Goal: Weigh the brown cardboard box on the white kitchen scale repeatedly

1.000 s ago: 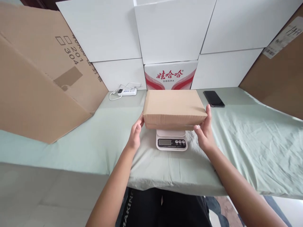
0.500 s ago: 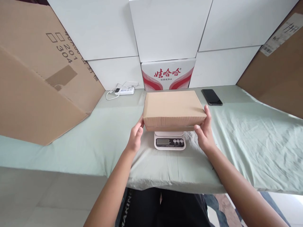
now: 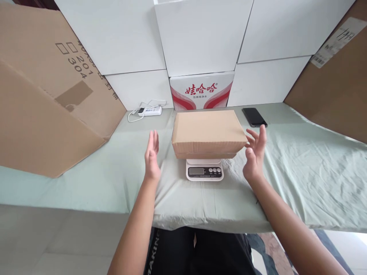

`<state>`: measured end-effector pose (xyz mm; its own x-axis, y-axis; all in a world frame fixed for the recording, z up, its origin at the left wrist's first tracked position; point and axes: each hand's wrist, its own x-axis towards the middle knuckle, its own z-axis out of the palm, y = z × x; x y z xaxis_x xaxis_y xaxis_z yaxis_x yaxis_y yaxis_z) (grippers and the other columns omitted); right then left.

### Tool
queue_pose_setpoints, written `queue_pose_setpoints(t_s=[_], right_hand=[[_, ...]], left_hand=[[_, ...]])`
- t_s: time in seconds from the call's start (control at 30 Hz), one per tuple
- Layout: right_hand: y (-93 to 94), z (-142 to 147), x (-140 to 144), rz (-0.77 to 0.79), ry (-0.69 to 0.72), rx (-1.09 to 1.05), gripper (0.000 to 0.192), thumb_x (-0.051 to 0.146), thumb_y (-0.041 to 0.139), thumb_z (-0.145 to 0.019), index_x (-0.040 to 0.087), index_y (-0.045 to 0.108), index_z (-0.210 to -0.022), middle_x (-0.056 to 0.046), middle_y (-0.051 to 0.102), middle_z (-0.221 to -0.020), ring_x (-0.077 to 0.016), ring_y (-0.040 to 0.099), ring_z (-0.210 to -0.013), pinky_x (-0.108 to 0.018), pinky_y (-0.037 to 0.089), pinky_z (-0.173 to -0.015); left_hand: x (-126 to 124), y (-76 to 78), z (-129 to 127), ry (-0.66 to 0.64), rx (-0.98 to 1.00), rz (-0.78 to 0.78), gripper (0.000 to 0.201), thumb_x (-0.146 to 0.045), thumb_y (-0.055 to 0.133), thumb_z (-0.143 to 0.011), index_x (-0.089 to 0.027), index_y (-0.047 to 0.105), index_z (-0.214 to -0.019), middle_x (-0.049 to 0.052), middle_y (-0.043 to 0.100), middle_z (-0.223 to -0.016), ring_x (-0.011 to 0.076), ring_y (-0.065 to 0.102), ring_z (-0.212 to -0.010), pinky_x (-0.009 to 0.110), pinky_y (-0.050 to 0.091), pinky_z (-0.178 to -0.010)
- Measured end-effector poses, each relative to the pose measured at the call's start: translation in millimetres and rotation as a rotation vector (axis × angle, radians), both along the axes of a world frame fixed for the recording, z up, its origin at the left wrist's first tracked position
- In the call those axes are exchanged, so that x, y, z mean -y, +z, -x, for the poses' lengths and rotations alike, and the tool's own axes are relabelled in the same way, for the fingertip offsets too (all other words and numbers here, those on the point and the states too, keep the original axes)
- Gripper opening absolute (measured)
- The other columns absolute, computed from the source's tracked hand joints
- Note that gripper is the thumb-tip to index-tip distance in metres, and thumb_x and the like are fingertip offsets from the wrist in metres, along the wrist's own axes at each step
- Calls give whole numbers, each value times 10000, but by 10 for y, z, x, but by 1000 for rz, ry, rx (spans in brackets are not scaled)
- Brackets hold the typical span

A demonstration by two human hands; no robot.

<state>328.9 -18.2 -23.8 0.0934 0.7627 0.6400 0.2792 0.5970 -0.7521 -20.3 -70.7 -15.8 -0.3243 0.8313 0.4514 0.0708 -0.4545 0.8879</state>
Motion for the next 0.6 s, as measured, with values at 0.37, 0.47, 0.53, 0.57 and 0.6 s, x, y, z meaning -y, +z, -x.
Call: queue_pose_setpoints(t_s=[0.37,0.47,0.53,0.57,0.6], right_hand=[[-6,32,-43,169,50,-62,864,791,523,-1029,442,327,-1795,-123,633,-1613,-409,651,-1464,-715,537,-1231],[-33,41,-48,176,58,-81,896,824,537,-1013,400,377,-1786,-140,609,-1644,-429,623,-1501,-755,470,-1284],[-52,42,-47,178,76,-92,899,828,515,-1026,387,366,-1794,-143,588,-1677,-437,584,-1550,-778,416,-1321],[-59,41,-44,179,89,-94,892,824,507,-1035,385,358,-1798,-140,572,-1704,-438,558,-1581,-779,396,-1337],[-62,40,-38,180,101,-94,880,816,502,-1044,387,356,-1799,-133,551,-1737,-436,529,-1615,-772,380,-1353]], left_hand=[[-35,-76,-153,-158,-22,121,962,-921,539,-976,-289,589,-1699,102,461,-1865,367,336,-1784,492,289,-1471],[-15,-40,-216,-185,-48,143,959,-915,532,-985,-278,581,-1700,108,478,-1857,367,302,-1799,503,258,-1480],[-3,-14,-248,-188,-51,165,976,-926,518,-981,-277,562,-1709,114,498,-1846,374,294,-1802,524,258,-1478],[3,-3,-262,-188,-49,174,984,-932,512,-979,-278,555,-1713,115,506,-1842,379,297,-1801,534,261,-1476],[8,5,-275,-188,-45,179,985,-937,510,-975,-282,555,-1710,115,517,-1834,383,307,-1797,540,265,-1474]])
